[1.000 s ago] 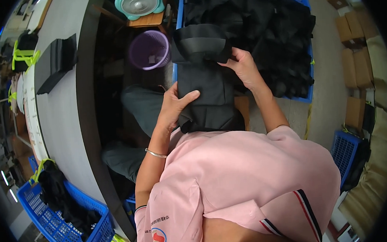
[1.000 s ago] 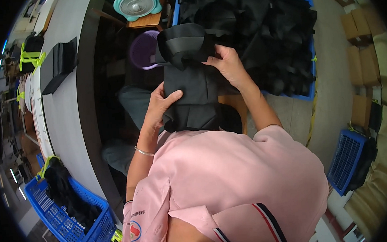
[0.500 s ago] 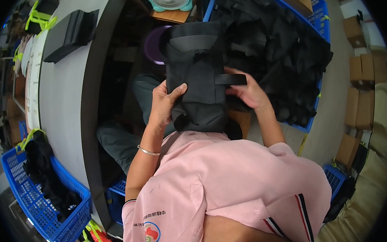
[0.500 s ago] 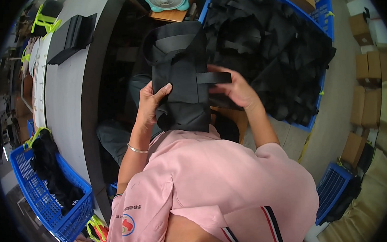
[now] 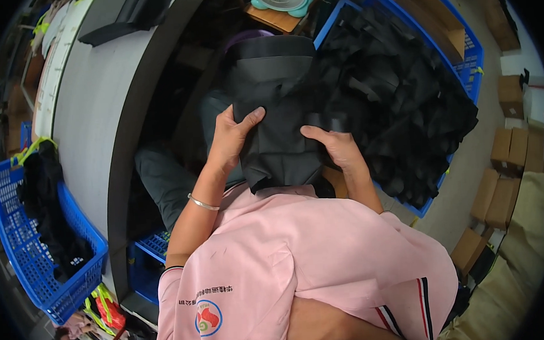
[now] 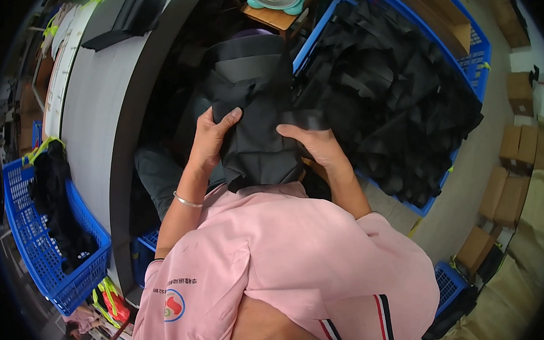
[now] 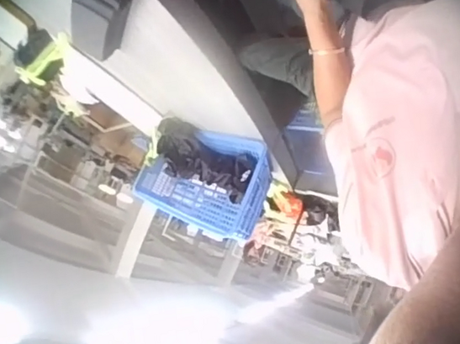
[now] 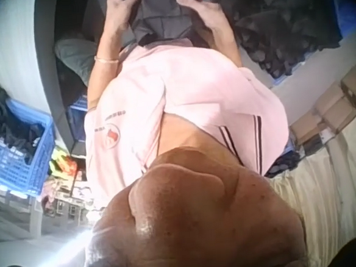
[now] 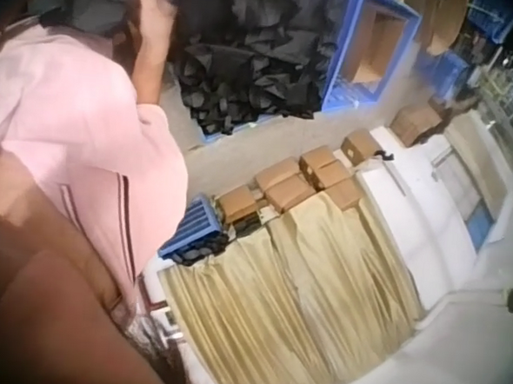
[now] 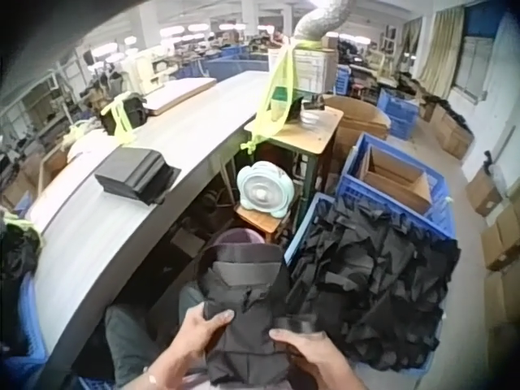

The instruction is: Inspecting, folding, and organizing black fabric components into crates at a workstation.

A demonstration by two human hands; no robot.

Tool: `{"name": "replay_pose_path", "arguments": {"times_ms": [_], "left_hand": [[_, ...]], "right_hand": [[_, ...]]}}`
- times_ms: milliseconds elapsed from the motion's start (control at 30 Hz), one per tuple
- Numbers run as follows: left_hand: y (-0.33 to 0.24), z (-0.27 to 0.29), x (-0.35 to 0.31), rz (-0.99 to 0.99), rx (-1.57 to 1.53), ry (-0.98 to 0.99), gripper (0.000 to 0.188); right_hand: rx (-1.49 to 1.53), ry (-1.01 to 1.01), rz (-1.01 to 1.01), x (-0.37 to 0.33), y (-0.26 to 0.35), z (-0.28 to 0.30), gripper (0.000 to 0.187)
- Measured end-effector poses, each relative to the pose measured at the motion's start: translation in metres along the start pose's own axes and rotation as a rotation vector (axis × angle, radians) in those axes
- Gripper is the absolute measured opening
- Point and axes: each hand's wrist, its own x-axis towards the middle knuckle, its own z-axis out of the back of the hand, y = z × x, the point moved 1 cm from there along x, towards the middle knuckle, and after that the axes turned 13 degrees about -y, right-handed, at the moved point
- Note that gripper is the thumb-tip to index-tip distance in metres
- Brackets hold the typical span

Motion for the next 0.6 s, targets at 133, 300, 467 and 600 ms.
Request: {"name": "replay_pose_path", "arguments": {"times_ms": [133, 300, 467, 600], "left_hand": [[-0.004, 0.009, 0.005, 0.132, -0.206, 0.066, 0.035], [0.000, 0.015, 0.007, 0.125, -0.142, 0.108, 0.036], [-0.003, 0.015, 0.004, 0.122, -0.073, 0.162, 0.036], [-0.005, 0.015, -0.003, 0.049, -0.047, 0.192, 0.035]], "right_hand": [[0.407, 0.319, -0.247, 0.014, -0.016, 0.010, 0.026], [0.477, 0.162, -0.179, 0.023, -0.034, 0.013, 0.023], [0.277, 0.187, -0.161, 0.020, -0.028, -0.007, 0.034], [0.262, -0.164, 0.000, 0.019, -0.025, -0.029, 0.010]]}}
